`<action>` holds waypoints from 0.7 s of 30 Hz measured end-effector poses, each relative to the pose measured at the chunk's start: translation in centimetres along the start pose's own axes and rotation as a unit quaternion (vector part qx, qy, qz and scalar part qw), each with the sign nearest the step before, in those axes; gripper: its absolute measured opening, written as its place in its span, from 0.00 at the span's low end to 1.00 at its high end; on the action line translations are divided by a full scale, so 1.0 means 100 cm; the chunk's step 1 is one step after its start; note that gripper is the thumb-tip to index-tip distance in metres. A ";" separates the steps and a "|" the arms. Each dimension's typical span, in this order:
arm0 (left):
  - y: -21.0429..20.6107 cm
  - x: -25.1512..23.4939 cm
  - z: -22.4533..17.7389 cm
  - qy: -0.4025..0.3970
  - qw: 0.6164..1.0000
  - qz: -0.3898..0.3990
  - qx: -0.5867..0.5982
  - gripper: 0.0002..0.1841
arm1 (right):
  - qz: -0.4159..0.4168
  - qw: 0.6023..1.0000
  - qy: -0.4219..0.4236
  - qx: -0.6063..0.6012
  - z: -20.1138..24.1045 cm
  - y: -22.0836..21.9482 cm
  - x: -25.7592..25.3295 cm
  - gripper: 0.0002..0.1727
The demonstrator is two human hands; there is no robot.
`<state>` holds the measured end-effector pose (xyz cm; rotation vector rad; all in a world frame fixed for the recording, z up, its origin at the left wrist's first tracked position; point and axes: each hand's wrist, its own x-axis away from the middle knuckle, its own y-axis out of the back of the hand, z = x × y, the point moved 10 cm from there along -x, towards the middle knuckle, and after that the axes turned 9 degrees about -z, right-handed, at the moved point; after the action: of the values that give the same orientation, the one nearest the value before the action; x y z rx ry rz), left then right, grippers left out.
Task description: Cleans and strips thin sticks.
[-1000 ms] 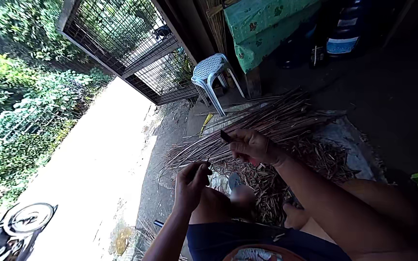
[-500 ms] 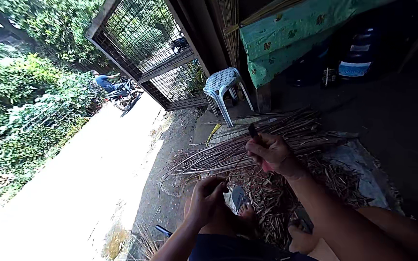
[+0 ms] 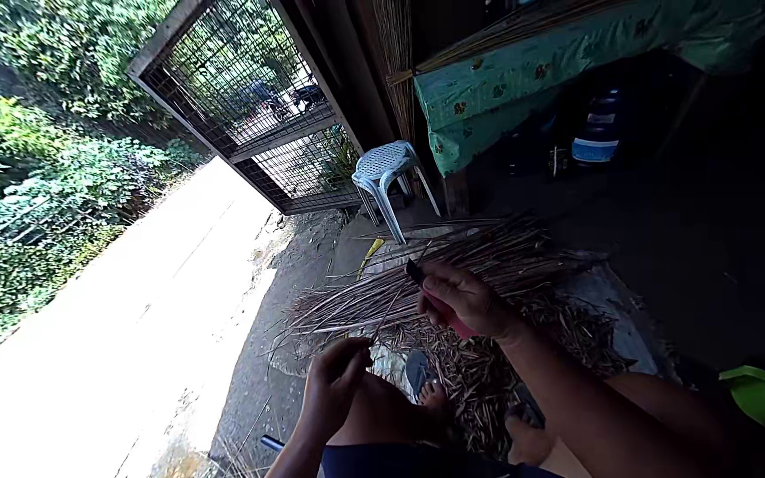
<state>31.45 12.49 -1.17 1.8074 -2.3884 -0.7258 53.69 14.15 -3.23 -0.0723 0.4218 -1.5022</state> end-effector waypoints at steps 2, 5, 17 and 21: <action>0.000 0.000 -0.001 0.002 1.000 -0.001 0.005 0.10 | 0.027 0.999 -0.006 -0.019 -0.001 -0.013 0.002 0.20; -0.003 0.000 -0.005 0.002 1.000 0.000 0.018 0.10 | 0.073 0.996 -0.017 -0.050 -0.003 -0.032 0.008 0.21; -0.001 0.007 -0.019 -0.021 1.000 0.011 0.016 0.10 | -0.014 0.998 0.005 -0.057 0.013 -0.001 0.002 0.20; 0.001 0.010 -0.015 -0.019 1.000 0.017 0.005 0.10 | -0.096 0.993 0.031 -0.055 0.019 0.027 -0.002 0.17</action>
<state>31.51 11.08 -0.02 1.7672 -2.4439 -0.7528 56.87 14.16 -2.22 -0.1576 0.5600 -1.6731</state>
